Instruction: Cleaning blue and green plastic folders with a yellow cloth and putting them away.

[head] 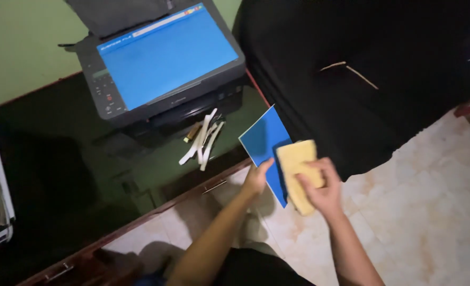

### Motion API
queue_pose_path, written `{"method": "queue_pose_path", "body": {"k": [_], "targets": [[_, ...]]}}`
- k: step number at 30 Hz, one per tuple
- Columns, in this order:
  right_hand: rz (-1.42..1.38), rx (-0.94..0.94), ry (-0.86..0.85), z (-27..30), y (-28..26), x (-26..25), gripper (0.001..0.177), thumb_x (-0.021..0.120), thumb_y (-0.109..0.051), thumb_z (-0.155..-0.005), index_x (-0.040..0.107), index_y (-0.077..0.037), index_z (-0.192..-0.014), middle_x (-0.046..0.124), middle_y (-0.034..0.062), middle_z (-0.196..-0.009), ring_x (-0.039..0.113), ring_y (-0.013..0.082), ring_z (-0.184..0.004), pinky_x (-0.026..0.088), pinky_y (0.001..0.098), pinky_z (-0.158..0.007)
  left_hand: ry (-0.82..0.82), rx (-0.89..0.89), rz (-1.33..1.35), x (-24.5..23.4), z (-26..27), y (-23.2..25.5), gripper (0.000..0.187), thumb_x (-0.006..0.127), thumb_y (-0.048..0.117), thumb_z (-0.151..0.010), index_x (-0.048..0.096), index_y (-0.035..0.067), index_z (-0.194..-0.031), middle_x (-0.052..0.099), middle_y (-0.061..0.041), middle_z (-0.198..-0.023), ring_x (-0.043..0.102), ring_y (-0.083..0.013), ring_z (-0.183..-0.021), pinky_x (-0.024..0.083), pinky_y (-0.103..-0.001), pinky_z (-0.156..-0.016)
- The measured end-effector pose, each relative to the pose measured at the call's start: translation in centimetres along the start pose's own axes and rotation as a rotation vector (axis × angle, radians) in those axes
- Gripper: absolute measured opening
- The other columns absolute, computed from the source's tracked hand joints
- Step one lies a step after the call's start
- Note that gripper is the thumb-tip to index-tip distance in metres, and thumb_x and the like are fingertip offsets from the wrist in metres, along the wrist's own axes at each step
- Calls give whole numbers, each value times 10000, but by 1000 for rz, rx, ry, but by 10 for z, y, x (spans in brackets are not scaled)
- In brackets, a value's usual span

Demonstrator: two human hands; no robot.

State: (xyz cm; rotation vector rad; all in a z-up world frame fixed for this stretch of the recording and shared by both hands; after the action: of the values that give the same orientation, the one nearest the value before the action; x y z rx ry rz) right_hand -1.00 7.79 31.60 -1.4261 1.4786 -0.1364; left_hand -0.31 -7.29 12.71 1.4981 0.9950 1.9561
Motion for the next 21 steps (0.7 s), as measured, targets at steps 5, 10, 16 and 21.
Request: {"method": "queue_pose_path", "body": {"k": [5, 10, 16, 21], "targets": [[95, 28, 41, -14, -22, -23, 420, 680, -118, -900, 595, -52, -1307, 564, 215, -1373, 542, 366, -1248, 440, 443, -1079, -305, -136, -243, 28, 12, -9, 423, 570, 221, -989, 602, 4, -1350, 661, -83, -1245, 623, -182, -1132, 509, -351, -991], [288, 51, 43, -45, -17, -18, 490, 641, -119, -886, 610, -74, -1372, 446, 253, -1571, 313, 423, -1497, 203, 576, -1202, -598, -267, -205, 38, 23, -40, 445, 589, 163, -968, 562, 56, -1399, 650, -52, -1289, 620, -166, -1160, 507, -343, -1007], [126, 85, 189, -23, -9, -17, 498, 547, -160, -978, 542, -122, -1475, 365, 204, -1662, 263, 406, -1585, 161, 601, -1276, -675, 85, -220, 73, 36, -18, 343, 576, 230, -1115, 605, 72, -1417, 679, -92, -1336, 662, -230, -1198, 526, -389, -1065], [480, -66, 254, -25, -7, -40, 456, 620, -188, -941, 603, -150, -1395, 395, 211, -1615, 322, 394, -1541, 138, 562, -1266, -470, -192, 498, 97, 30, 7, 549, 492, 435, -1084, 468, 77, -1500, 591, -95, -1438, 569, -251, -1334, 464, -445, -1148]]}}
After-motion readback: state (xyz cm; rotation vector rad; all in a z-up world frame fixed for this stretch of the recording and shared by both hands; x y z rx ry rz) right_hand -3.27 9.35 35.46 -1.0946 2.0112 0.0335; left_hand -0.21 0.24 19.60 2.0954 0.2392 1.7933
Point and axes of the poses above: each hand's wrist, its own z-axis away from the middle knuckle, its own x-axis out of the palm, y = z × x, the point moved 7 cm from there along -z, towards the middle knuckle
